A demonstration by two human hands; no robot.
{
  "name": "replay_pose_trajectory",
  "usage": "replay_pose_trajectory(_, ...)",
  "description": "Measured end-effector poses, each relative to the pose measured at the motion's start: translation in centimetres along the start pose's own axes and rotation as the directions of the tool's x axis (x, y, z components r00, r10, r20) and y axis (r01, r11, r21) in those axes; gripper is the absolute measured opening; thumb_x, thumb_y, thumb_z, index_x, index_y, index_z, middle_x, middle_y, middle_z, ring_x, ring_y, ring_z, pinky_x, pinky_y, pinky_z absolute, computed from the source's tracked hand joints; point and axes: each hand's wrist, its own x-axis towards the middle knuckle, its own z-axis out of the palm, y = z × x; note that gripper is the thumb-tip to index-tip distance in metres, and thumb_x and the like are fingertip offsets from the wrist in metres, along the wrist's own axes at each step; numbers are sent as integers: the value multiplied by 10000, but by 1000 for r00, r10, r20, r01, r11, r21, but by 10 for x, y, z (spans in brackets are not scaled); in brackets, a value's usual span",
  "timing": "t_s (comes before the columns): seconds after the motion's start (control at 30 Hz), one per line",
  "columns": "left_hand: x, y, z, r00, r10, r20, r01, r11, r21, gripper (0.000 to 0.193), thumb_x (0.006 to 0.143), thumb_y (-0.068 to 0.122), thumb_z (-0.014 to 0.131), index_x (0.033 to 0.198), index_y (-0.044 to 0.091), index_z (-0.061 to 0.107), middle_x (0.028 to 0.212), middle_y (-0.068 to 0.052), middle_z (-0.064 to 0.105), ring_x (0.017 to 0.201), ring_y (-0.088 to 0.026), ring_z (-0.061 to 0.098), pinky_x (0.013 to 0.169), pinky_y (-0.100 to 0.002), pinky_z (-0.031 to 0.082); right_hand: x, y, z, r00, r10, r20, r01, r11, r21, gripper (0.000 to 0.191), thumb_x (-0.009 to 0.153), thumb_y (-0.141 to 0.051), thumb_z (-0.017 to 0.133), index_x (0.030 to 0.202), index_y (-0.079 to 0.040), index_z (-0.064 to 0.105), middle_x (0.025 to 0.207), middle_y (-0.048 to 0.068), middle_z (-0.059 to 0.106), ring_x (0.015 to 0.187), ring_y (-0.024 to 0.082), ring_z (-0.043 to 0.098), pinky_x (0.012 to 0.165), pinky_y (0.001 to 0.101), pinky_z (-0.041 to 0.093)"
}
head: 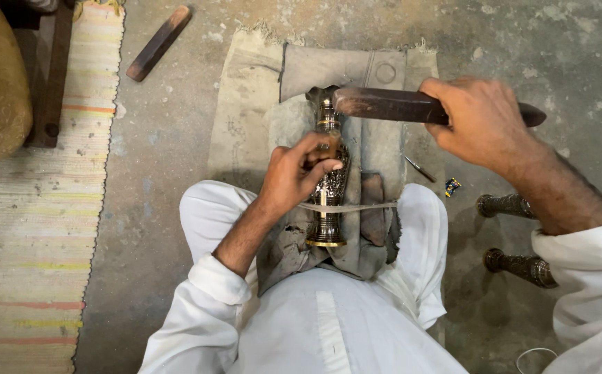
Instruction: The person sits cross-legged on the floor with an ornate brass vase strapped to a cloth pad on their lap. They hold a small punch against the vase surface and strike it with a wooden mallet, repositioning the punch repeatedly to engrave decorative patterns, then rotate the vase and continue working on other areas.
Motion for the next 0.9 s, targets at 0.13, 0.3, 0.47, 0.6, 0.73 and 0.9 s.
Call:
replay_pose_trajectory(0.13,6,14,0,996,-85,6,85,995,45,471,921,258,824,1322,103,632,662,-42,659,497,-101,575,484,-291,456,-5,10,6,987,-72,-143,85,993,84,238,825,-60,774,1041,-87,679,766,67,665,730,241,649,684,435,504)
replay_pose_trajectory(0.3,-16,-5,9,996,-70,-58,73,996,56,487,910,262,832,1327,100,640,654,-41,631,482,-102,547,464,-284,441,-14,-8,37,964,-30,-264,51,996,73,246,900,-82,784,1116,-62,668,836,91,655,784,222,637,725,399,511)
replay_pose_trajectory(0.47,-25,-23,14,993,-111,-48,113,992,55,481,920,259,818,1325,94,619,621,-3,651,461,-71,556,438,-277,410,-17,-12,46,954,-100,-284,72,992,-108,221,865,-67,777,1066,-93,689,864,63,687,834,226,634,744,388,514)
replay_pose_trajectory(0.6,-31,-25,15,991,-117,-64,120,992,40,468,926,252,811,1323,90,623,618,-1,640,464,-72,548,446,-281,405,-15,-20,55,961,-139,-237,117,988,-105,236,804,-65,782,1019,-99,693,867,52,711,827,237,635,763,399,521)
replay_pose_trajectory(0.73,-36,-29,15,990,-119,-74,123,991,55,479,920,248,818,1332,92,630,598,-30,609,450,-110,502,444,-298,397,-11,-25,55,957,-143,-254,122,988,-100,256,819,-71,777,1060,-89,693,872,68,700,826,231,639,761,400,511)
replay_pose_trajectory(0.9,-39,-34,18,992,-103,-71,107,993,52,459,919,248,814,1322,106,646,641,-36,635,458,-117,524,456,-300,425,-11,-33,56,975,158,-155,-114,959,260,284,908,-190,832,1063,-40,648,845,118,642,750,247,631,695,406,492)
